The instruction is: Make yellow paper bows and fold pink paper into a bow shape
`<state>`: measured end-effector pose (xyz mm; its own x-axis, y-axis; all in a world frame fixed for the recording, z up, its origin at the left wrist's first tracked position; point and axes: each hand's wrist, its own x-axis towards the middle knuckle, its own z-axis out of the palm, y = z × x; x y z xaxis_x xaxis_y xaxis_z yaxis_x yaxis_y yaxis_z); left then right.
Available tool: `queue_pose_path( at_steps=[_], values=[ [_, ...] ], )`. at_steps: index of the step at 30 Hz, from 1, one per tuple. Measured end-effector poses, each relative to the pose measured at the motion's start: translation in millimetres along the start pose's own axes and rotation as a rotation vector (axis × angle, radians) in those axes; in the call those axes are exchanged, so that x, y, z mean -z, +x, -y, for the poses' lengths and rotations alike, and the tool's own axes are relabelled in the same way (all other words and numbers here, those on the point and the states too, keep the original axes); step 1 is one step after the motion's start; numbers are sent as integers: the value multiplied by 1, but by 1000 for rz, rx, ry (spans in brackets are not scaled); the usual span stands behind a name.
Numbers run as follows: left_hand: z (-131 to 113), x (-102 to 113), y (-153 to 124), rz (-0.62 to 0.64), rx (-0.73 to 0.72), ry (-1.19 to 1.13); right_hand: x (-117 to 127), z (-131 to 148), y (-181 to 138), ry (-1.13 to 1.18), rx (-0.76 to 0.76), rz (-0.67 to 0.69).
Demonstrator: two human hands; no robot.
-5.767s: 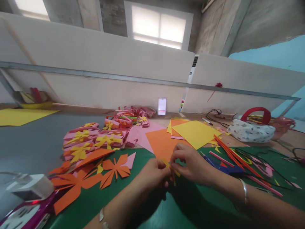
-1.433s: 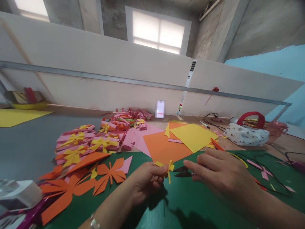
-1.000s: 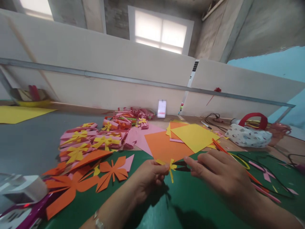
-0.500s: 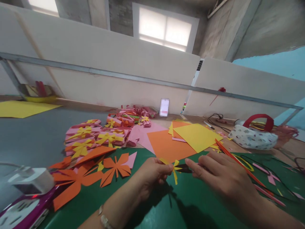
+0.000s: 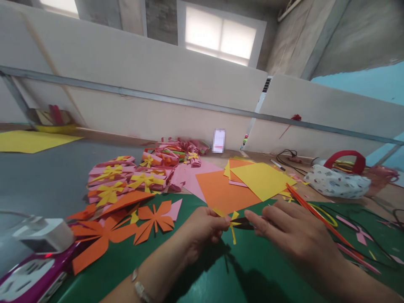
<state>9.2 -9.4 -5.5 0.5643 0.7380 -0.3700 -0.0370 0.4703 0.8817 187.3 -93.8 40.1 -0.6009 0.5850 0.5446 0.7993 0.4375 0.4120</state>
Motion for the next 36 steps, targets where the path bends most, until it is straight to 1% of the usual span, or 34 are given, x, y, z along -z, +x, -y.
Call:
queue_pose_path(
  at_steps=[6, 15, 20, 26, 30, 36],
  values=[
    [-1, -2, 0, -10, 4, -7, 0, 2, -2, -2, -13, 16],
    [-2, -3, -2, -2, 34, -13, 3, 2, 0, 34, 20, -6],
    [-2, -3, -2, 3, 93, -85, 3, 2, 0, 36, 23, -14],
    [2, 1, 3, 85, 170, -194, 4, 1, 3, 27, 64, -8],
    [3, 2, 3, 86, 206, -219, 7, 1, 5, 10, 83, -22],
    [2, 5, 4, 129, 279, -283, 7, 0, 3, 17, 89, -26]
  ],
)
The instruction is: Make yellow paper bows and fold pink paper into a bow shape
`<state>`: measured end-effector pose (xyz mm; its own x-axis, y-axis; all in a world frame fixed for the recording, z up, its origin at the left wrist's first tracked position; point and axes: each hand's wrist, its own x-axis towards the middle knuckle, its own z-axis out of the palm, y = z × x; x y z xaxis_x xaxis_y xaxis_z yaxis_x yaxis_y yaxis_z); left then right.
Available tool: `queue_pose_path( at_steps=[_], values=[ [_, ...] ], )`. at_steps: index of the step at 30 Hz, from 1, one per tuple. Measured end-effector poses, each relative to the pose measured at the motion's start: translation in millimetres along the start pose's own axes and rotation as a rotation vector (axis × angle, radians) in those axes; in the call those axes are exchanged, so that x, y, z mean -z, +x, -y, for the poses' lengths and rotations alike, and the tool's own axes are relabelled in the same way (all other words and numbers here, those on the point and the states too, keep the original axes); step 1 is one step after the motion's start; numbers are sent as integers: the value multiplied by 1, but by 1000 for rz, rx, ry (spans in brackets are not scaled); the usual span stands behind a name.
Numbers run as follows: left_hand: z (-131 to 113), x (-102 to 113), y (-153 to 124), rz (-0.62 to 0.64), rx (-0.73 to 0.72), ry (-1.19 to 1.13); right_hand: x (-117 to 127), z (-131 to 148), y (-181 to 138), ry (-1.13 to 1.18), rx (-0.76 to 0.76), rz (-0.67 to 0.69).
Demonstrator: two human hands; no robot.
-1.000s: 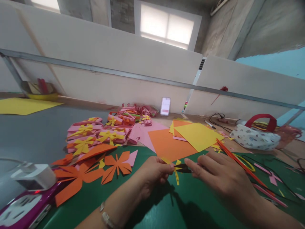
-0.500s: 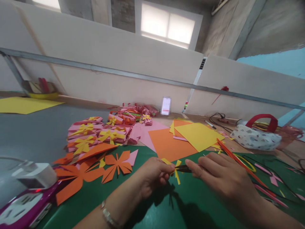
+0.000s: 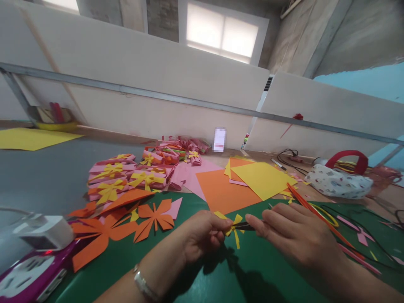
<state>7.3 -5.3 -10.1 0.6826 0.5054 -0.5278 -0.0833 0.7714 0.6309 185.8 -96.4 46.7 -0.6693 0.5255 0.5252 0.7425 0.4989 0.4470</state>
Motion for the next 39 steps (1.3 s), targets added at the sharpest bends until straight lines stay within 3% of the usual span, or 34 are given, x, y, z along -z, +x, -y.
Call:
queue_pose_path(
  at_steps=[11, 18, 22, 28, 30, 32, 35, 39],
  values=[
    [-1, 2, 2, 40, 55, 5, -2, -5, -6, 84, -5, 4],
    [-1, -2, -1, 28, 15, 81, -1, -3, -6, 110, -38, 4],
    [1, -3, -2, -6, -66, 110, -2, -4, -12, 156, -131, 26],
    [1, -6, -2, -37, -93, 129, 7, -10, -17, 370, -404, 72],
    [2, -7, -3, -58, -103, 124, 5, -8, -18, 425, -366, 73],
    [3, -7, -3, -73, -118, 145, -2, -4, -17, 423, -235, 23],
    [5, -5, -1, -73, -136, 211, -15, 3, -13, 259, -32, -63],
    [7, -4, 1, -59, -150, 280, -29, 13, -6, 100, 107, -56]
  ],
)
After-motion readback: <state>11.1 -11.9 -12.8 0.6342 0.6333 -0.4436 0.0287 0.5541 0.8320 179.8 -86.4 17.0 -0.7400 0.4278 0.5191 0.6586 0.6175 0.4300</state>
